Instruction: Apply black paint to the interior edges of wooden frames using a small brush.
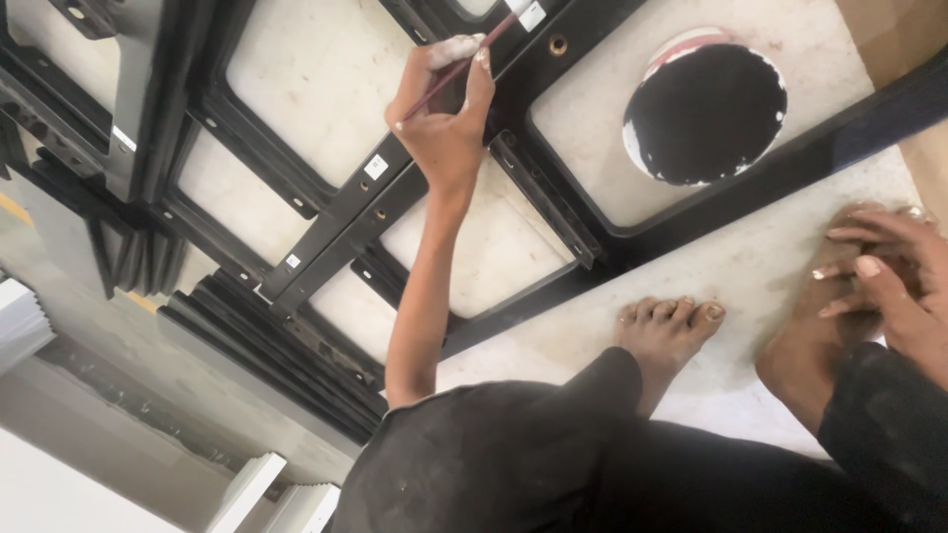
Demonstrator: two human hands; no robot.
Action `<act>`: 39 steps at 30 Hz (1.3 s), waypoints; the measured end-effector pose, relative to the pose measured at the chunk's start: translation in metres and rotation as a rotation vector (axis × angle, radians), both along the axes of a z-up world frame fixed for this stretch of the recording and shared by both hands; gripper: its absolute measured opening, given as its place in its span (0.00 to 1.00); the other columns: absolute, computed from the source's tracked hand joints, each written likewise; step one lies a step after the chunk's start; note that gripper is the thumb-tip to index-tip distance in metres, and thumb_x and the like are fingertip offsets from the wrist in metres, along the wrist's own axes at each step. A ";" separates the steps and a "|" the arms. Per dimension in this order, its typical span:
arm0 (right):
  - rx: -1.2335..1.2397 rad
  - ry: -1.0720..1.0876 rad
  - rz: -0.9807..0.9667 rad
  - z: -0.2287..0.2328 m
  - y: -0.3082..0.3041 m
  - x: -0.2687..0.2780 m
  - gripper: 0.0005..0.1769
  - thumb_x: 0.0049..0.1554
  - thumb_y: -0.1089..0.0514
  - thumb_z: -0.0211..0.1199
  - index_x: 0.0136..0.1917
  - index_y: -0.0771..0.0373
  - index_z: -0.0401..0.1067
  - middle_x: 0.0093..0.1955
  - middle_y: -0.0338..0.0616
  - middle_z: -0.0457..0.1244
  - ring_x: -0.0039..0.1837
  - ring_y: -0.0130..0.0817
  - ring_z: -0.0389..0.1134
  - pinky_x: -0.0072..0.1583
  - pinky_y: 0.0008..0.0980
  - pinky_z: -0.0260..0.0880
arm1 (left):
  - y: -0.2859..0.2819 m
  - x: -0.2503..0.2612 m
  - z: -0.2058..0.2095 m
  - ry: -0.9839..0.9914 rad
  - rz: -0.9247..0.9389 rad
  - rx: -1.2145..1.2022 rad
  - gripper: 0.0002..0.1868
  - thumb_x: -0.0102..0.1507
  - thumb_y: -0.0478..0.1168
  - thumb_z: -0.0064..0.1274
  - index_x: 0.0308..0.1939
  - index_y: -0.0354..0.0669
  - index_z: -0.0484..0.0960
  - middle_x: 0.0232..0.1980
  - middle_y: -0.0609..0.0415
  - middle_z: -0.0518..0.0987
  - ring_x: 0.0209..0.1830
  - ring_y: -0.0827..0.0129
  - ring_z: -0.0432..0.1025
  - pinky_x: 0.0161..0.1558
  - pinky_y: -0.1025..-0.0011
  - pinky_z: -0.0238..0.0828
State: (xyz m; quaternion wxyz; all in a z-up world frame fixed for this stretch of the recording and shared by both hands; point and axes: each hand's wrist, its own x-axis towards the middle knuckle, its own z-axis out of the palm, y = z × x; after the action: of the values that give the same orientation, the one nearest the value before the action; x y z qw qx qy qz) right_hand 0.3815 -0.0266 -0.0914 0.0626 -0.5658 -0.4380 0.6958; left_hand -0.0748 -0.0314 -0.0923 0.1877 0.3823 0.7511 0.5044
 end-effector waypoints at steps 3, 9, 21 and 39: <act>-0.004 0.009 -0.005 -0.003 0.001 0.003 0.26 0.68 0.67 0.46 0.78 0.67 0.57 0.71 0.57 0.60 0.59 0.41 0.68 0.52 0.35 0.75 | 0.006 -0.010 0.015 0.035 -0.117 -0.038 0.06 0.64 0.26 0.61 0.44 0.33 0.82 0.43 0.53 0.84 0.44 0.74 0.80 0.51 0.76 0.78; -0.028 0.057 -0.042 -0.006 -0.005 0.008 0.26 0.69 0.67 0.46 0.79 0.66 0.57 0.72 0.56 0.60 0.60 0.39 0.68 0.52 0.33 0.75 | 0.026 -0.012 0.051 0.255 -0.312 -0.115 0.10 0.61 0.24 0.62 0.43 0.35 0.82 0.43 0.52 0.83 0.43 0.71 0.80 0.48 0.76 0.78; 0.024 0.024 0.039 -0.014 -0.006 0.013 0.26 0.68 0.65 0.46 0.79 0.65 0.56 0.71 0.57 0.60 0.59 0.40 0.68 0.50 0.35 0.76 | 0.032 -0.006 0.042 0.771 -0.589 0.000 0.14 0.58 0.23 0.65 0.44 0.36 0.79 0.47 0.52 0.81 0.49 0.61 0.78 0.47 0.66 0.79; -0.007 0.005 -0.014 -0.011 -0.007 0.011 0.25 0.69 0.66 0.47 0.78 0.65 0.58 0.70 0.56 0.61 0.59 0.41 0.69 0.51 0.35 0.76 | 0.033 0.001 0.047 0.825 -0.617 -0.091 0.14 0.57 0.24 0.63 0.44 0.37 0.79 0.46 0.54 0.81 0.49 0.63 0.77 0.47 0.66 0.78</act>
State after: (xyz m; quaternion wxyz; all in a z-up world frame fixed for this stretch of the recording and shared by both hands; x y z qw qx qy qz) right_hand 0.3922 -0.0337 -0.1022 0.0668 -0.5672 -0.4315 0.6983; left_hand -0.0737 0.0012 -0.0454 0.0322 0.7445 0.6363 0.1996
